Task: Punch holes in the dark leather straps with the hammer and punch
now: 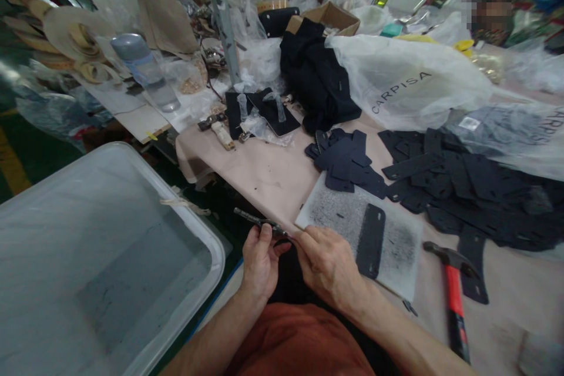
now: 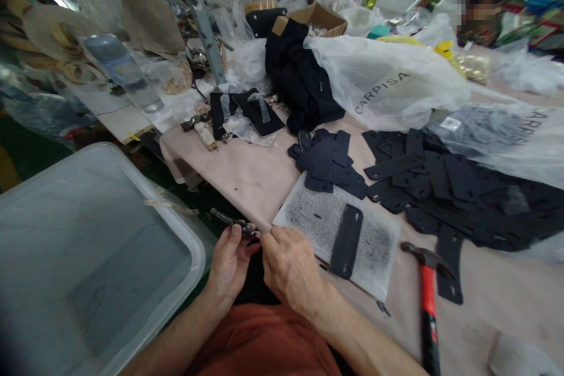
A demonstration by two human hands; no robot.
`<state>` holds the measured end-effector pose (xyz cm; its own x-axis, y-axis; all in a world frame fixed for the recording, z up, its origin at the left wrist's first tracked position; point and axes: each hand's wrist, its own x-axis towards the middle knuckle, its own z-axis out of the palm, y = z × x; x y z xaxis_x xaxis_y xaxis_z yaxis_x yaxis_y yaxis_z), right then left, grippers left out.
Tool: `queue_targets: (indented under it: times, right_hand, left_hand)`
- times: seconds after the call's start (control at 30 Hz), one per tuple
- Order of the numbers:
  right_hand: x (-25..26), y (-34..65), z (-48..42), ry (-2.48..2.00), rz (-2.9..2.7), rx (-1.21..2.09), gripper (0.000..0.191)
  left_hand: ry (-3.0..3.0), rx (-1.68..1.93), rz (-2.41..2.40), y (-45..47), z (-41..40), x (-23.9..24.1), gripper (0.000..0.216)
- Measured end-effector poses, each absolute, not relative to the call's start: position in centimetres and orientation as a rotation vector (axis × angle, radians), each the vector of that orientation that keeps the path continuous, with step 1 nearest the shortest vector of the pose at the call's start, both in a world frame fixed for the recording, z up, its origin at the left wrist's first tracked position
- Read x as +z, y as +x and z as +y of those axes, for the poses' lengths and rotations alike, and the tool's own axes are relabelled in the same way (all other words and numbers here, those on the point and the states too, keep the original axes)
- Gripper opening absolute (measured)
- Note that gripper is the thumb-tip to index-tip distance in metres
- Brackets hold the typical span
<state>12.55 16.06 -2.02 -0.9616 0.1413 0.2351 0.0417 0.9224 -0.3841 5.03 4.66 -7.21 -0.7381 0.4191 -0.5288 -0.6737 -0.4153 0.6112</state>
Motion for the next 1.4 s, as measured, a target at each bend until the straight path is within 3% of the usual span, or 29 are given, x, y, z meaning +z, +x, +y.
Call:
queue_targets:
  times: [0.63,1.1,1.4]
  right_hand:
    - [-2.8,11.8,14.1,-0.081,-2.781,0.628,0.015]
    - [-5.9,11.4,14.3,-0.210,-2.636,1.048,0.017]
    - [-7.3,11.4,14.3,-0.155,-2.637,1.106,0.023]
  left_hand:
    - [-0.373,2.300,1.108,3.7,2.2,-6.8,0.049]
    - [-0.434,2.352,1.228,4.0,1.1,-7.0,0.050]
    - [-0.423,2.322,1.202,4.2,0.1,-8.1,0.049]
